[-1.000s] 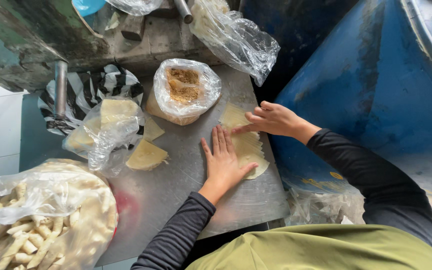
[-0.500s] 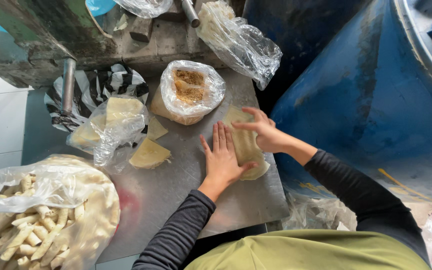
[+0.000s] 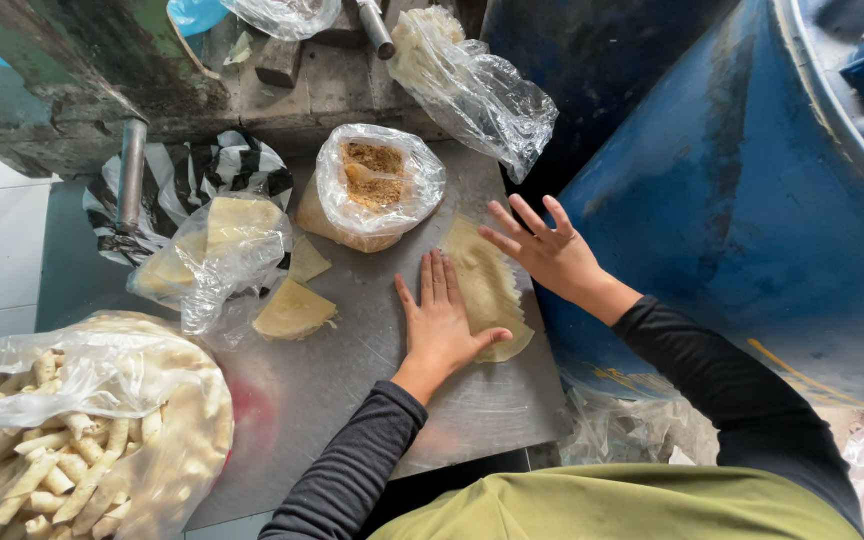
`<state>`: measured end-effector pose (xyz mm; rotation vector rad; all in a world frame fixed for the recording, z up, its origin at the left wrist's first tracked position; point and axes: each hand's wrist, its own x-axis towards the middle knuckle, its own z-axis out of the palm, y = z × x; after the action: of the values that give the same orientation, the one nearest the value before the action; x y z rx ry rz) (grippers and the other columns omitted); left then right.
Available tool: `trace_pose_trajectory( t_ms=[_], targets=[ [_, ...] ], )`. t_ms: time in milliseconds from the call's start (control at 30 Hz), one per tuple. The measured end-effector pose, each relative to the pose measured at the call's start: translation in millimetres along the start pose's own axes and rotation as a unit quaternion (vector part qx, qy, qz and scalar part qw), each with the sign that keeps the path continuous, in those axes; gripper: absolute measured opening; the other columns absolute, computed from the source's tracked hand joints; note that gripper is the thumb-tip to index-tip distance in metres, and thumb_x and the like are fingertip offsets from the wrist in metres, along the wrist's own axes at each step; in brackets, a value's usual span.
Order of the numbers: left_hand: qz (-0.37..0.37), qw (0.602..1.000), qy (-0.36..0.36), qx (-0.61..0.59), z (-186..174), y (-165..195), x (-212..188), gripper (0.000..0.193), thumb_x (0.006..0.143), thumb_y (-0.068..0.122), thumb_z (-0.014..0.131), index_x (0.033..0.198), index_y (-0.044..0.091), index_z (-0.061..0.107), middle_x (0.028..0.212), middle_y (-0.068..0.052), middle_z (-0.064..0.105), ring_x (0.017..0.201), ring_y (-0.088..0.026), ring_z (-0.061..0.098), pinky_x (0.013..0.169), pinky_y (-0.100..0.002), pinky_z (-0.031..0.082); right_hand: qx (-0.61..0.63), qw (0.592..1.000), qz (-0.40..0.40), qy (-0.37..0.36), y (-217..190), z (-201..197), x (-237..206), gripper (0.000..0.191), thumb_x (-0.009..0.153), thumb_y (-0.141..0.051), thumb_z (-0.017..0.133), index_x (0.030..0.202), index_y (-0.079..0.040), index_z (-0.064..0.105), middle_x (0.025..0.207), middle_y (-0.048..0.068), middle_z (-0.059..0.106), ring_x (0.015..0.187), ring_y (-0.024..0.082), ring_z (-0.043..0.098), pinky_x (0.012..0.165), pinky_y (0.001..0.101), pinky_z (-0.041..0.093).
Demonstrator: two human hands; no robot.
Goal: The person peels a white root vegetable by hand, cuts it into slices with a knife on a metal table, then wraps the slices together with brown filling in thin dough wrappers, setting finished wrapped pieces on the table.
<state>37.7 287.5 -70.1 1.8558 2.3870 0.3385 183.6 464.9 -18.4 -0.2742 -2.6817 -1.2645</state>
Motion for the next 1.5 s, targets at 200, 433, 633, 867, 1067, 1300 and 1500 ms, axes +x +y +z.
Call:
trace_pose_trajectory(
  t_ms=[200, 433, 633, 867, 1067, 1300, 1500],
  targets=[
    [0.013, 0.997, 0.071, -0.039, 1, -3, -1, 0.143, 0.065, 0.098, 0.042, 0.155, -0.010, 0.015, 0.165, -0.028, 0.013, 0.155, -0.036, 0.001, 0.114, -0.073, -0.002, -0.004, 0.995, -0.061, 0.078, -4, -12, 1, 0.088, 0.092, -0.013, 0.064, 0.162, -0.052, 0.027, 0.169, -0.003, 0.029, 0.155, 0.026, 0.022, 0.127, 0.0545, 0.004],
    [-0.004, 1.000, -0.022, 0.004, -1, -5, 5, 0.143, 0.067, 0.098, 0.041, 0.156, -0.011, 0.012, 0.167, -0.026, 0.010, 0.156, -0.034, 0.000, 0.114, -0.073, -0.003, 0.050, 0.994, -0.070, 0.071, 1, 11, 19, 0.082, 0.097, -0.018, 0.061, 0.163, -0.054, 0.027, 0.169, 0.001, 0.032, 0.154, 0.028, 0.025, 0.125, 0.0527, 0.011],
    [-0.002, 1.000, 0.017, -0.015, 2, -7, 7, 0.143, 0.067, 0.098, 0.040, 0.156, -0.010, 0.013, 0.166, -0.025, 0.012, 0.156, -0.034, 0.003, 0.114, -0.074, -0.002, 0.078, 0.992, -0.095, 0.025, 14, 35, 49, 0.082, 0.092, -0.017, 0.059, 0.157, -0.057, 0.029, 0.164, 0.000, 0.037, 0.148, 0.026, 0.035, 0.117, 0.0480, 0.027],
    [-0.001, 0.999, 0.032, -0.017, 0, -7, 7, 0.144, 0.066, 0.099, 0.040, 0.156, -0.010, 0.014, 0.166, -0.027, 0.012, 0.156, -0.035, 0.003, 0.113, -0.075, -0.003, 0.117, 0.992, -0.052, 0.009, 21, 41, 70, 0.074, 0.097, -0.016, 0.059, 0.162, -0.045, 0.034, 0.161, 0.005, 0.037, 0.148, 0.028, 0.037, 0.117, 0.0502, 0.031],
    [-0.003, 0.999, 0.027, -0.018, 5, -10, 0, 0.144, 0.065, 0.099, 0.041, 0.156, -0.009, 0.014, 0.166, -0.026, 0.012, 0.157, -0.034, 0.003, 0.113, -0.075, -0.004, 0.251, 0.966, 0.021, -0.060, -11, 22, 58, 0.086, 0.079, -0.002, 0.061, 0.156, -0.035, 0.042, 0.159, 0.011, 0.037, 0.147, 0.032, 0.035, 0.113, 0.0504, 0.031],
    [0.000, 0.999, 0.031, -0.033, 2, -6, -6, 0.137, 0.071, 0.095, 0.041, 0.156, -0.009, 0.015, 0.166, -0.026, 0.011, 0.155, -0.034, 0.003, 0.112, -0.076, -0.005, 0.129, 0.988, 0.080, 0.000, -11, -2, 33, 0.061, 0.092, -0.008, 0.063, 0.152, -0.019, 0.057, 0.162, 0.016, 0.037, 0.148, 0.035, 0.036, 0.115, 0.0532, 0.029],
    [0.006, 0.981, 0.146, -0.127, -11, -2, -57, 0.067, 0.092, 0.046, 0.067, 0.142, 0.005, 0.050, 0.145, -0.014, 0.049, 0.139, -0.030, 0.042, 0.114, -0.056, 0.028, 0.517, 0.840, 0.154, -0.051, -13, -65, -34, 0.084, 0.074, 0.016, 0.050, 0.142, -0.032, 0.062, 0.157, 0.015, 0.040, 0.149, 0.035, 0.035, 0.116, 0.0453, 0.028]
  ],
)
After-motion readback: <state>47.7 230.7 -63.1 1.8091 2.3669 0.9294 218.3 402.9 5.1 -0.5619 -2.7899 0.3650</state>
